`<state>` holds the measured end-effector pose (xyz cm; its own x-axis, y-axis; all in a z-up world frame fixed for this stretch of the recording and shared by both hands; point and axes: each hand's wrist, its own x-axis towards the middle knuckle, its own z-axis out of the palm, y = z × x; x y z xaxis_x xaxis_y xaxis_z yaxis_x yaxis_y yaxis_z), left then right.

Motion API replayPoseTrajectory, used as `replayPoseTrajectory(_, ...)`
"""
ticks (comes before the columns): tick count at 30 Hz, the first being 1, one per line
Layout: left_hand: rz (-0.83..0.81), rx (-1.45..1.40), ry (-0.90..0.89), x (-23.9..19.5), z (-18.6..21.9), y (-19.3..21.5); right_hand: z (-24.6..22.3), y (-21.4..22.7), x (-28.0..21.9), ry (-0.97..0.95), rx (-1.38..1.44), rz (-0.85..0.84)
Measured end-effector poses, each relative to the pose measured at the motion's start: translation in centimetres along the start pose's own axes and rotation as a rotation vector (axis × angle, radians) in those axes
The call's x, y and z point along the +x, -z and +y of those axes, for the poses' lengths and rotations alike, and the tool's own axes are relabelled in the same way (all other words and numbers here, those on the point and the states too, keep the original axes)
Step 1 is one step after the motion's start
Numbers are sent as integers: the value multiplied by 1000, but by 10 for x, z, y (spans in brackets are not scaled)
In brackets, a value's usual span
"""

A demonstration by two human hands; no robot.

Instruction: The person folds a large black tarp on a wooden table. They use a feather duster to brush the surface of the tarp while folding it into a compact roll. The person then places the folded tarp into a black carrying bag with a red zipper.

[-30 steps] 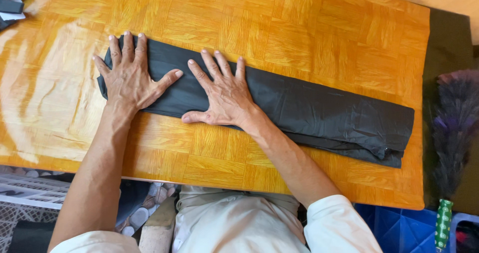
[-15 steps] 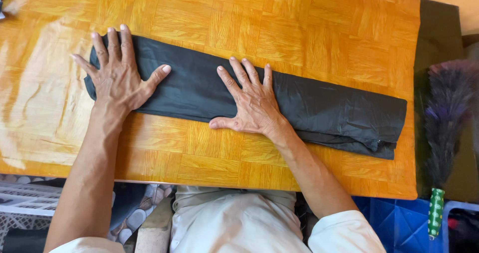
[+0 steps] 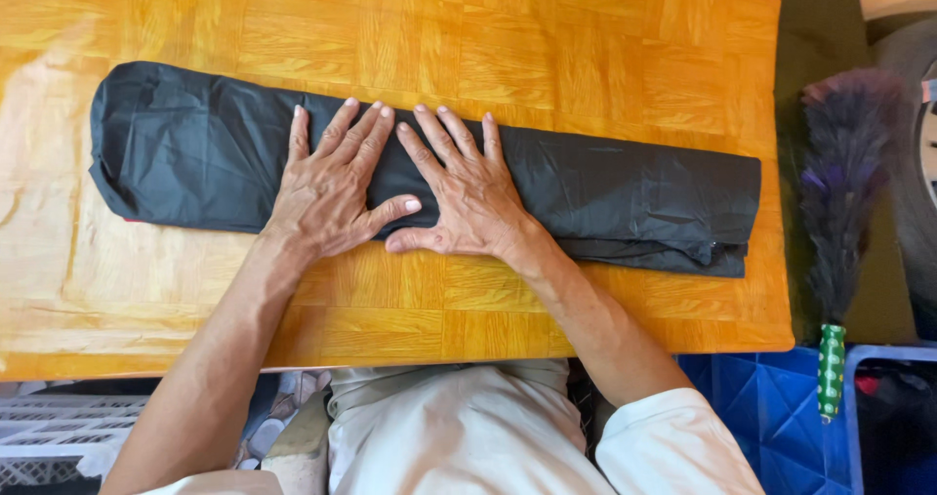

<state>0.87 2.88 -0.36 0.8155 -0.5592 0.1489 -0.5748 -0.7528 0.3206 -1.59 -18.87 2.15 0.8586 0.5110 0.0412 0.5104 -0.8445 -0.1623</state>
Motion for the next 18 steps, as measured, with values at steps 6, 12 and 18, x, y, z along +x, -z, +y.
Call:
replayPoseTrajectory(6,85,40,-24,-4,5,-2,60,-5,-65,-106,-55,72)
replayPoseTrajectory(12,69,48,-8,-2,4,-4,101,10,-124,-275,-87,64)
replayPoseTrajectory(18,-4,80,45,2,13,4,105,0,-128,-291,-67,110)
